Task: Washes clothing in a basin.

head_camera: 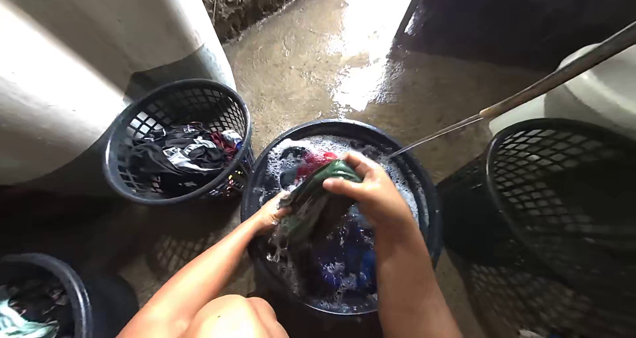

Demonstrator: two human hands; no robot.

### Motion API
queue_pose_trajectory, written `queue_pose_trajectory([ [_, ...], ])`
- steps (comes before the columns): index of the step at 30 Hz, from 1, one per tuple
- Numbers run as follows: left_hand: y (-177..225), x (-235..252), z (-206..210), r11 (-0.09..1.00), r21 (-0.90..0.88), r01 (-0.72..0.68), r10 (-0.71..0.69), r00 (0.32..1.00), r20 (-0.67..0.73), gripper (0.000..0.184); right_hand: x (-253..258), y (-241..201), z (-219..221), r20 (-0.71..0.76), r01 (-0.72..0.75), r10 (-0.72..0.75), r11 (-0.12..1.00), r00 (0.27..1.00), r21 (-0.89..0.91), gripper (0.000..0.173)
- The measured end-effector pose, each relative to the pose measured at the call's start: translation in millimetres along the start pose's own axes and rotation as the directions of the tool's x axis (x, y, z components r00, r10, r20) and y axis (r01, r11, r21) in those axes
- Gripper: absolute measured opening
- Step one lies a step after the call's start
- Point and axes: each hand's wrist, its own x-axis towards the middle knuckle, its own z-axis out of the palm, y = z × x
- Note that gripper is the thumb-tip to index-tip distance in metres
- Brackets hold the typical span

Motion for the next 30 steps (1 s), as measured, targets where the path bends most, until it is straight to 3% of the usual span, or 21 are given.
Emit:
queue_pose_trajectory([
  [2,22.2,-1.6,-10.7,0.992,-0.124,0.029,-0.038,0.997,-0.071,0.033,-4.5,-13.8,-9.1,-0.02,0.054,-0.052,0.996,0.998,0.074,0.033],
  [5,40.9,-7.2,-30.6,0.97,-0.209,-0.128,0.075,0.967,-0.242,0.017,-9.3,-18.7,-29.4,-0.089,0.009,-0.016,0.997,0.996,-0.082,0.038],
  [9,80.4,-10.1,-57.2,0.941,-0.229,-0.249,0.13,0.891,-0.435,0.011,-3.9,-5.6,-56.5,-0.276,-0.194,0.112,0.937,0.955,-0.291,0.042],
  [12,90.5,3.8,-56.8,0.968,-0.134,-0.21,0.112,0.847,-0.519,0.019,12.9,23.7,-74.5,-0.493,-0.27,0.077,0.903,0.867,-0.335,0.057],
  [14,84.1,10.9,-52.0,0.991,0.089,-0.096,0.127,0.876,-0.465,0.04,19.3,37.6,-86.4,-0.534,-0.386,0.093,0.795,0.84,-0.468,0.06],
  [16,77.9,14.0,-39.9,0.947,0.322,0.01,0.115,0.923,-0.368,0.061,20.4,46.9,-89.4,-0.479,-0.483,0.206,0.66,0.853,-0.575,0.052],
  [17,75.0,15.1,-31.7,0.923,0.382,0.048,0.085,0.942,-0.324,0.063,21.1,54.8,-88.2,-0.409,-0.513,0.315,0.605,0.857,-0.609,0.049],
  [20,65.4,19.7,-7.8,0.895,0.435,0.097,-0.058,0.993,-0.1,0.04,24.2,106.2,-75.5,-0.17,-0.514,0.58,0.501,0.796,-0.697,0.061],
  [23,45.2,23.2,19.3,0.842,0.525,0.122,-0.23,0.962,0.145,0.06,21.4,156.9,-54.5,-0.161,-0.488,0.633,0.384,0.757,-0.784,0.081],
  [25,33.4,19.6,38.3,0.751,0.646,0.133,-0.307,0.938,0.164,0.072,16.3,170.7,-45.0,-0.16,-0.489,0.66,0.351,0.734,-0.798,0.086],
  [28,21.7,15.4,53.3,0.613,0.779,0.133,-0.391,0.907,0.153,0.073,10.7,174.3,-34.0,-0.134,-0.478,0.736,0.279,0.664,-0.833,0.076],
  [30,19.6,14.2,52.9,0.569,0.81,0.141,-0.449,0.878,0.163,0.07,13.5,171.1,-31.2,-0.052,-0.414,0.754,0.3,0.654,-0.859,0.082],
])
